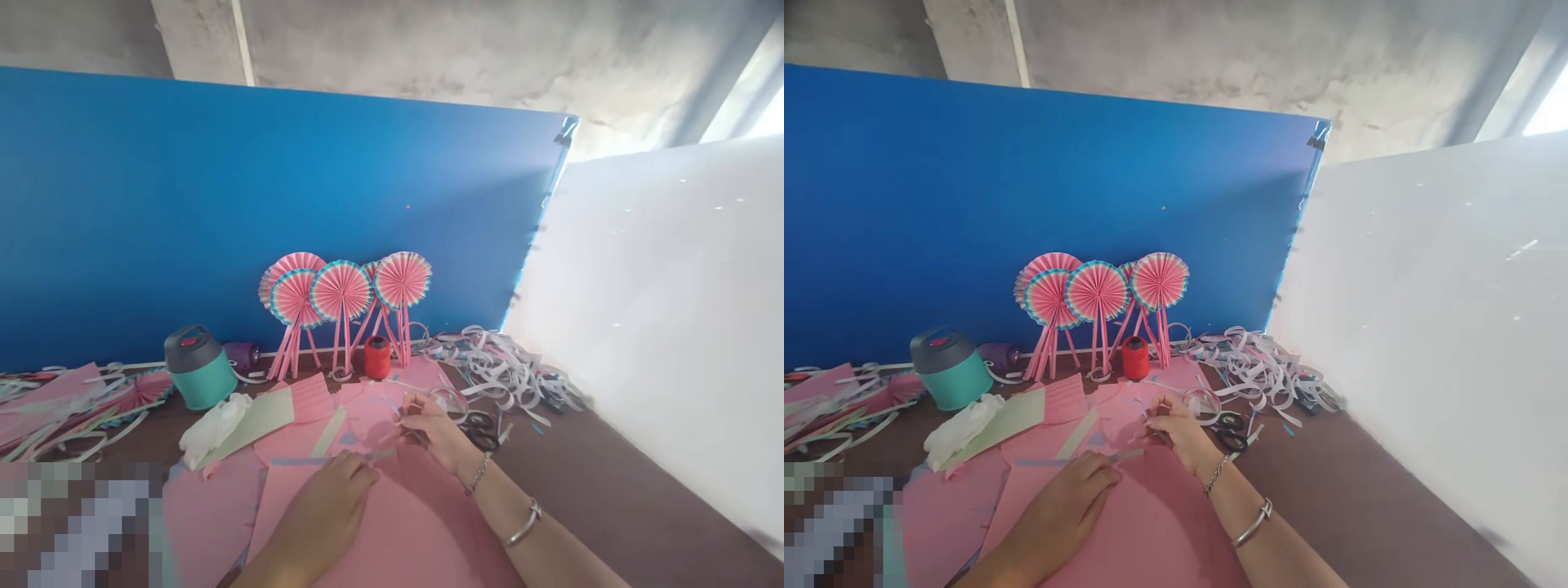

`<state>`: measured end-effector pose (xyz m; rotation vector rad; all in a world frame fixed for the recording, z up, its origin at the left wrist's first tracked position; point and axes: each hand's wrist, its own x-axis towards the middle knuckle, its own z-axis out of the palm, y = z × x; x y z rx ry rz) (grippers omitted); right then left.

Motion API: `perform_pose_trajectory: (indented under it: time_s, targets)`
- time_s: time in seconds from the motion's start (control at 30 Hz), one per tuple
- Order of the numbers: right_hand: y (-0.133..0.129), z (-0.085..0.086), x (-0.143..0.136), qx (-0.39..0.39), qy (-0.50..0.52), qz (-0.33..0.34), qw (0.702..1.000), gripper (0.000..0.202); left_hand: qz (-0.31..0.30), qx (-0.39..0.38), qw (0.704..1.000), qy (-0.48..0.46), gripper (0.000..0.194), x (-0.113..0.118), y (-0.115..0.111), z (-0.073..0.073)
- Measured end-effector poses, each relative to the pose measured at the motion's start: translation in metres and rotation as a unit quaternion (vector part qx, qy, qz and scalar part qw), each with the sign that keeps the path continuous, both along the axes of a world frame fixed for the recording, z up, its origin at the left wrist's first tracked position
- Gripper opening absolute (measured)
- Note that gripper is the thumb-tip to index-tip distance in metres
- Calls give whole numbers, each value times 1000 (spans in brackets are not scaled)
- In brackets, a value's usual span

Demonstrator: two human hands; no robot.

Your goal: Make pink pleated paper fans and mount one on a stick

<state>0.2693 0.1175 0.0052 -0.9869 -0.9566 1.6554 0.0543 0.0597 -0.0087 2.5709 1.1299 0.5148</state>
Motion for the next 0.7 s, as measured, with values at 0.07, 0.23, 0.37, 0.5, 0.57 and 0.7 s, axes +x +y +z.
perform_pose_trajectory:
  time_s: [0.07, 0.23, 0.37, 0.5, 0.57, 0.7]
  targets:
    - [-2, -1, -1, 10, 2, 2, 1000, 17, 1, -8, 1000, 0, 29, 0, 0, 1]
    - [0, -2, 8, 44, -25, -38, 998, 18, 7, -24, 1000, -11, 28, 1, -1, 1]
    - [6, 2, 21, 95, -27, -120, 988, 31, 8, -25, 1000, -12, 28, 0, -1, 1]
    - [9, 4, 28, 135, -89, -178, 971, 29, 1, -25, 999, -22, 29, -1, -1, 0]
    - [8, 4, 28, 165, -151, -182, 957, 27, -1, -22, 999, -28, 29, -2, 0, -1]
    - [2, 6, 25, 299, -293, -210, 883, 31, -1, -19, 999, -29, 29, -2, 0, -2]
